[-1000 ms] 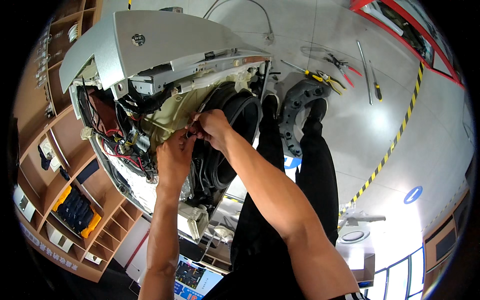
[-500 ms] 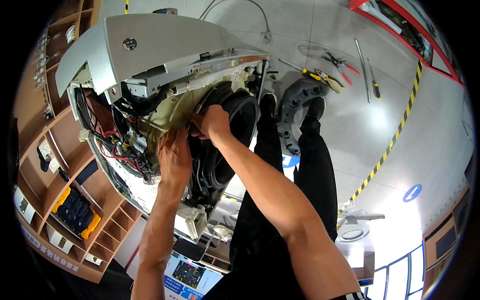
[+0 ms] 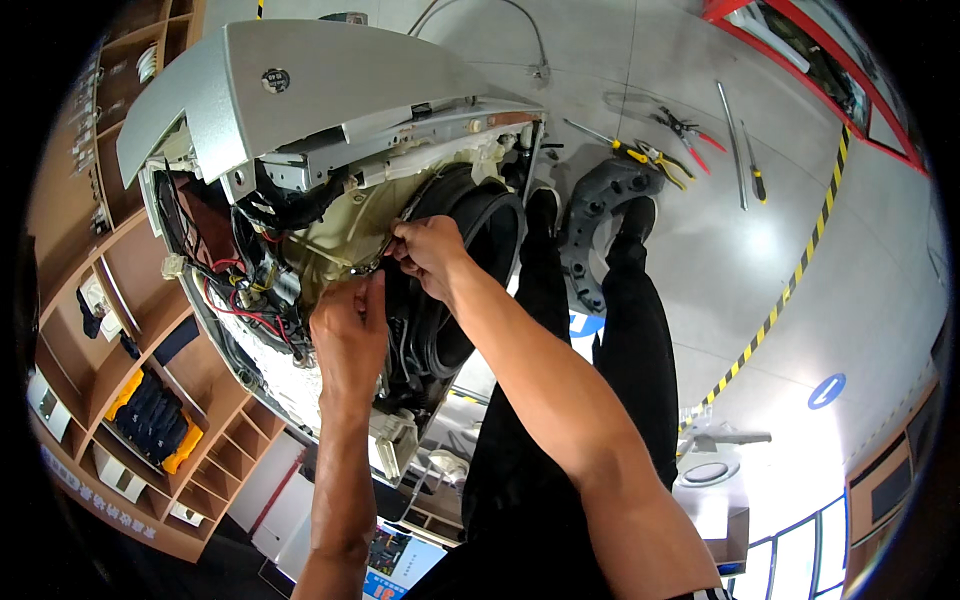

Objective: The person connects wires and adjusts small components inside a disassembled washing machine by hand.

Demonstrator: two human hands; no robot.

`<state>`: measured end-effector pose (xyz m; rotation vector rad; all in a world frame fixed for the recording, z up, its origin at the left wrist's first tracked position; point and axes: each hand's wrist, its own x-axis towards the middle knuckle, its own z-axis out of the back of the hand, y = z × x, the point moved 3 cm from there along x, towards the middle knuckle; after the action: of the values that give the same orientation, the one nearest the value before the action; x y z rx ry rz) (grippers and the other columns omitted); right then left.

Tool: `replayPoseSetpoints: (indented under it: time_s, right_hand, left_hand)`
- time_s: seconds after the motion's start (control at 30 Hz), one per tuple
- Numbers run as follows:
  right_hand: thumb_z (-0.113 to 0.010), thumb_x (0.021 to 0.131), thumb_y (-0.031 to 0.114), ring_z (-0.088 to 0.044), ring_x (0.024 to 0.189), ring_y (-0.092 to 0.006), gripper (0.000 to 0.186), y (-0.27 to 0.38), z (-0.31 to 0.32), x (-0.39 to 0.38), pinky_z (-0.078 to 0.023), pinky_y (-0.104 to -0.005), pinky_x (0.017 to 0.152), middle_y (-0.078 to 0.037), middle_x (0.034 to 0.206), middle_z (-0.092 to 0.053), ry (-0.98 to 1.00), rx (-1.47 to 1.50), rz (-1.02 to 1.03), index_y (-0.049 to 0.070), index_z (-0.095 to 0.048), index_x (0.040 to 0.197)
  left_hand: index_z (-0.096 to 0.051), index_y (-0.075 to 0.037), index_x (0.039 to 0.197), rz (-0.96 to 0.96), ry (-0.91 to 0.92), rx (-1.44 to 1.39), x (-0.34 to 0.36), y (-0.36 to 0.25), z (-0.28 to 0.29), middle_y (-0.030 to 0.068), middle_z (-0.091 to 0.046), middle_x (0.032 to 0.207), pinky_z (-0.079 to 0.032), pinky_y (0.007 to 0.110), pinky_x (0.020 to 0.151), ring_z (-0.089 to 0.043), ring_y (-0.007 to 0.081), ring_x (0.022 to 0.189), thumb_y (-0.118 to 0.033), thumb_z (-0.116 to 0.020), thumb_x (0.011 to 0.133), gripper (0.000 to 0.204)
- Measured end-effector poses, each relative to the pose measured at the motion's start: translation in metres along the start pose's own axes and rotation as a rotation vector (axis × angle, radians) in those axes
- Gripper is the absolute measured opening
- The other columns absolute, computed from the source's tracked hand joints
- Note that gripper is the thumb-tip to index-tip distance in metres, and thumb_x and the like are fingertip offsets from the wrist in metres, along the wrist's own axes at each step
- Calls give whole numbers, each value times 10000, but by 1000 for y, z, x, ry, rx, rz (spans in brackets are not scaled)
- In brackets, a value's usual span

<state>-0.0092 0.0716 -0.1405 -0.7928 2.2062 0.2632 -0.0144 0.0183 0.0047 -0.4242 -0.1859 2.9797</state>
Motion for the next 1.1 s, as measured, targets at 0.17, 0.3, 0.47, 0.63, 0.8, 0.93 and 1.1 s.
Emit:
replayPoseSetpoints:
  time_s: [0.17, 0.3, 0.47, 0.63, 0.8, 0.93, 1.1]
  right_hand:
    - [-450, 906, 67, -395, 489, -39, 158, -4, -2, -4, -286, -180, 396, -88, 739, -574, 44, 77, -3, -3, -537, 795]
    - [-433, 912, 63, -391, 490, -36, 152, -6, 0, -3, -286, -179, 400, -81, 755, -567, 53, 111, -13, 3, -529, 811]
    - [-444, 924, 96, -391, 490, -48, 190, -5, -1, -4, -283, -191, 402, -65, 719, -548, 38, 78, -15, -2, -527, 784]
    - [-469, 932, 154, -400, 495, -70, 257, -7, 0, 0, -283, -210, 405, -41, 648, -517, 89, 56, -6, -1, -536, 738]
    - [-487, 910, 144, -382, 431, -104, 289, -9, -1, 0, -278, -239, 381, -49, 566, -496, 38, 13, 2, -3, -532, 666]
    - [-519, 883, 124, -395, 402, -119, 272, -3, -1, -2, -274, -256, 362, -68, 544, -510, -49, -103, -13, -21, -548, 655]
    - [-519, 878, 91, -435, 440, -102, 175, -3, -3, 2, -298, -236, 371, -96, 649, -576, -92, -198, -49, -38, -590, 784]
  left_hand:
    - [-579, 47, 660, 93, 33, 0, 7, -4, 1, 216, -562, 581, -422, 443, 480, -560, 396, 539, -168, -584, 852, 287]
    - [-575, 44, 627, 131, 91, 77, 10, -2, -1, 228, -557, 575, -426, 445, 490, -565, 406, 560, -203, -580, 856, 337]
    - [-574, 45, 607, 142, 27, 112, 12, 5, -9, 219, -552, 561, -430, 448, 511, -562, 412, 569, -231, -581, 858, 372]
    - [-577, 44, 625, 129, -33, 54, 16, 4, -9, 215, -558, 576, -430, 446, 539, -561, 411, 587, -216, -580, 854, 346]
    - [-587, 49, 688, 142, 42, 86, 17, 9, -12, 222, -575, 628, -433, 454, 580, -571, 409, 643, -160, -579, 833, 255]
    - [-606, 38, 773, 69, 23, 153, 11, 9, -17, 224, -587, 682, -445, 455, 618, -579, 404, 677, -134, -583, 812, 178]
    - [-584, 34, 696, -8, -45, 118, 5, 11, -20, 230, -570, 691, -436, 443, 574, -565, 414, 670, -131, -617, 799, 197]
